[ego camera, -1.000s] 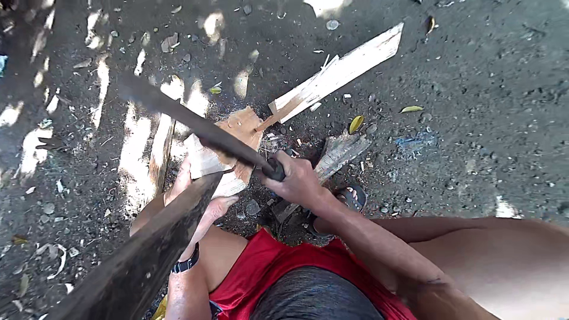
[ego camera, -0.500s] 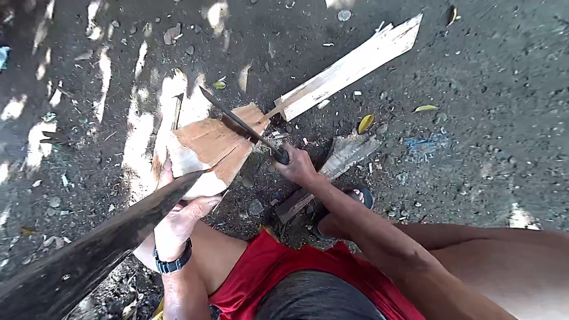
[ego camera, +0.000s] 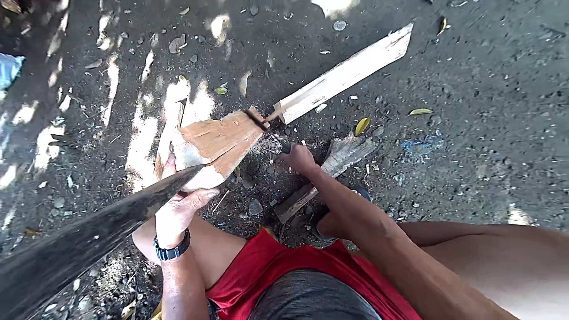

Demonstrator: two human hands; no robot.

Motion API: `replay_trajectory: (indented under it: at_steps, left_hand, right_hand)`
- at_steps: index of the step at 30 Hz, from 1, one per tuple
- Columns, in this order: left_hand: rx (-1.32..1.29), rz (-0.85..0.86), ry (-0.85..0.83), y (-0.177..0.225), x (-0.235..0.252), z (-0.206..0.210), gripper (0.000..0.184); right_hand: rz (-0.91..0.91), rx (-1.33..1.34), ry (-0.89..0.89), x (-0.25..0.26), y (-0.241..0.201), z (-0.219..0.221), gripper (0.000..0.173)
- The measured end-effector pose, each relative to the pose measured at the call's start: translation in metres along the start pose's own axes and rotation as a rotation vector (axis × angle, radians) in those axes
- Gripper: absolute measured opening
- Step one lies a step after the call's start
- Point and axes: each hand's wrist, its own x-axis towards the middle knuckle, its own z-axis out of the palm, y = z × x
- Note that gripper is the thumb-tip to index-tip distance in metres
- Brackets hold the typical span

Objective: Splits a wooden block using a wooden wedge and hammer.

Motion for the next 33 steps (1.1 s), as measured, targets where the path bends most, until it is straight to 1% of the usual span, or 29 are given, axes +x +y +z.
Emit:
replay_trajectory:
  at_steps: [1, 2, 3, 5, 7, 8, 10, 12, 14, 16, 18, 20, 22, 24, 26, 28, 29, 31, 33]
  left_hand:
    - [0.023, 0.001, 0.005, 0.0, 0.0, 0.001, 0.095]
    - [0.04, 0.01, 0.004, 0.0, 0.003, 0.0, 0.094]
    - [0.049, 0.015, 0.007, -0.001, 0.004, -0.001, 0.094]
    - [0.045, -0.002, 0.01, -0.003, 0.001, 0.0, 0.098]
    - [0.04, -0.002, 0.025, -0.003, 0.004, -0.001, 0.099]
    - [0.021, 0.001, 0.023, -0.003, 0.005, -0.002, 0.099]
    - [-0.008, 0.007, 0.004, -0.001, 0.004, -0.003, 0.097]
    - [0.026, 0.01, -0.007, 0.001, 0.003, -0.001, 0.095]
    - [0.046, 0.009, -0.004, 0.0, 0.004, -0.001, 0.095]
    - [0.035, -0.012, -0.005, -0.001, 0.0, 0.001, 0.097]
    - [0.005, -0.021, 0.004, -0.001, -0.002, 0.001, 0.097]
    - [-0.001, -0.014, 0.0, -0.001, -0.002, -0.002, 0.097]
    - [-0.019, 0.004, -0.01, -0.001, -0.004, -0.002, 0.097]
    - [-0.024, 0.003, -0.011, -0.001, -0.002, -0.002, 0.097]
    - [-0.03, -0.015, -0.005, -0.001, -0.005, -0.001, 0.098]
    - [-0.027, -0.01, -0.01, 0.0, -0.006, 0.0, 0.098]
    - [-0.029, -0.007, -0.014, 0.001, -0.006, 0.0, 0.097]
    - [-0.032, -0.015, -0.015, 0.002, -0.009, 0.0, 0.098]
    - [-0.029, -0.018, -0.015, 0.002, -0.012, 0.0, 0.095]
  right_hand:
    - [0.065, 0.007, -0.017, 0.007, 0.0, -0.002, 0.043]
    - [0.078, -0.005, -0.011, 0.008, -0.005, -0.003, 0.044]
    - [0.057, -0.028, 0.007, 0.003, -0.008, -0.004, 0.045]
    - [-0.037, -0.033, 0.06, -0.024, -0.007, 0.002, 0.048]
    - [-0.107, -0.017, 0.085, -0.036, -0.002, 0.01, 0.053]
    - [-0.078, -0.022, 0.057, -0.033, 0.002, 0.014, 0.052]
    - [0.079, -0.019, -0.02, -0.009, 0.009, 0.013, 0.046]
    - [0.188, -0.023, -0.034, 0.003, 0.011, 0.008, 0.044]
    - [0.169, -0.047, -0.023, -0.007, 0.001, -0.001, 0.046]
    - [0.07, -0.031, 0.024, -0.04, 0.001, 0.001, 0.046]
    - [0.033, -0.028, 0.039, -0.049, 0.005, 0.011, 0.049]
    - [0.133, -0.039, -0.012, -0.035, 0.014, 0.018, 0.05]
    - [0.266, -0.028, -0.056, -0.022, 0.017, 0.016, 0.045]
    - [0.263, -0.036, -0.051, -0.03, 0.01, 0.011, 0.046]
    - [0.199, -0.043, -0.017, -0.056, 0.006, 0.01, 0.046]
    - [0.155, -0.031, -0.008, -0.064, 0.005, 0.016, 0.045]
    - [0.161, -0.026, -0.025, -0.059, 0.007, 0.02, 0.045]
    - [0.24, -0.023, -0.08, -0.04, 0.014, 0.023, 0.047]
    - [0.306, -0.023, -0.1, -0.026, 0.018, 0.02, 0.045]
